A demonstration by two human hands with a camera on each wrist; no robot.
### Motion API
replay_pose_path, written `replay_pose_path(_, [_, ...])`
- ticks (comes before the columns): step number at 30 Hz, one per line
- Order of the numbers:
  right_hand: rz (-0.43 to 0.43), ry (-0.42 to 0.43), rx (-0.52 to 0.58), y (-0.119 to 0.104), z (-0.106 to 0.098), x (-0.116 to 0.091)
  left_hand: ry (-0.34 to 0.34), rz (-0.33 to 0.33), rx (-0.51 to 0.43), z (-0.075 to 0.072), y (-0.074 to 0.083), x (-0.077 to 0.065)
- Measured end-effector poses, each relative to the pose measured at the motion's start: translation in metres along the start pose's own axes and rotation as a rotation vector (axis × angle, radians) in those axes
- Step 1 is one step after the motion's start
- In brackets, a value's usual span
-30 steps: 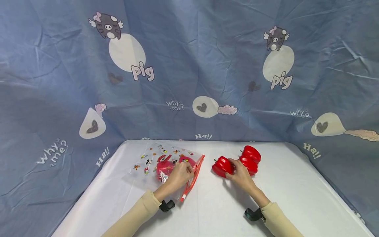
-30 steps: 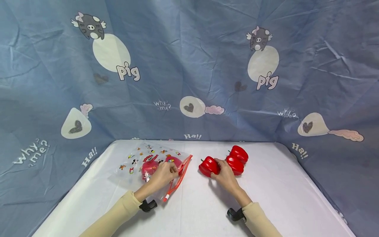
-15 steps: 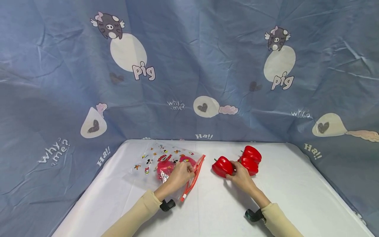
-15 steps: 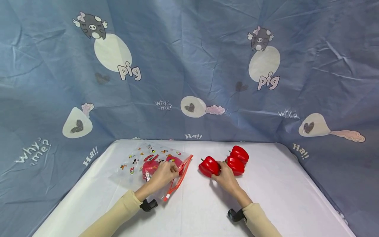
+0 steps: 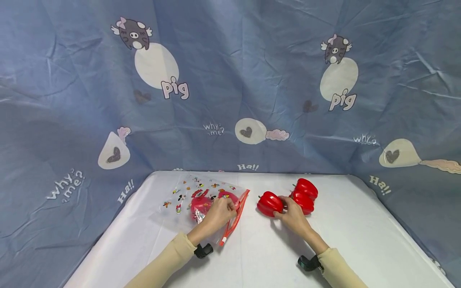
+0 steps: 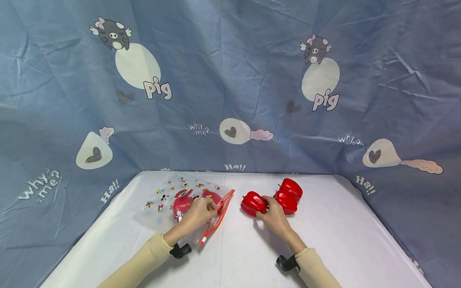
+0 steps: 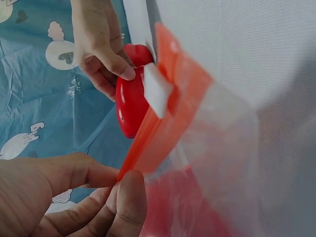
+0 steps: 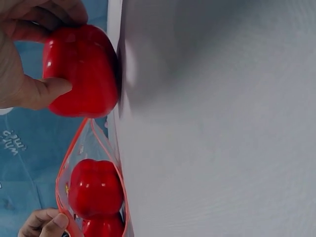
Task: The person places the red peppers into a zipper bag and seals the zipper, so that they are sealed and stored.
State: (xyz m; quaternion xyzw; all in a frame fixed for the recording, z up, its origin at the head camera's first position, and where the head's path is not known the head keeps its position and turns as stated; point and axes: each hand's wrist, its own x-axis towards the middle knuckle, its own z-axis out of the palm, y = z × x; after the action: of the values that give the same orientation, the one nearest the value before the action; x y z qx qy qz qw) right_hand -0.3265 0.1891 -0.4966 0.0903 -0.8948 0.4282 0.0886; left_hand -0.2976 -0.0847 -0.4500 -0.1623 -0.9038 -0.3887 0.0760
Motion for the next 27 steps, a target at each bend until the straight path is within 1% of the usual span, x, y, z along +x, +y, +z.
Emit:
replay_pose_path(12, [-0.007,0.000,0.031,-0.010,-0.002,-0.003,-0.001,-0.001,-0.009,-0.001,0.000,0.000])
replay_pose_path(15, [-0.008,-0.002,0.055,-0.012,-0.002,-0.003,-0.003,-0.004,-0.008,-0.002,0.000,-0.001])
replay_pose_path(19, [-0.014,-0.010,0.094,-0.014,-0.001,-0.004,-0.007,-0.005,-0.011,-0.002,0.000,-0.001])
replay_pose_path(27, [-0.019,-0.018,0.109,-0.022,0.003,-0.009,0.002,0.002,-0.009,-0.002,0.000,-0.001])
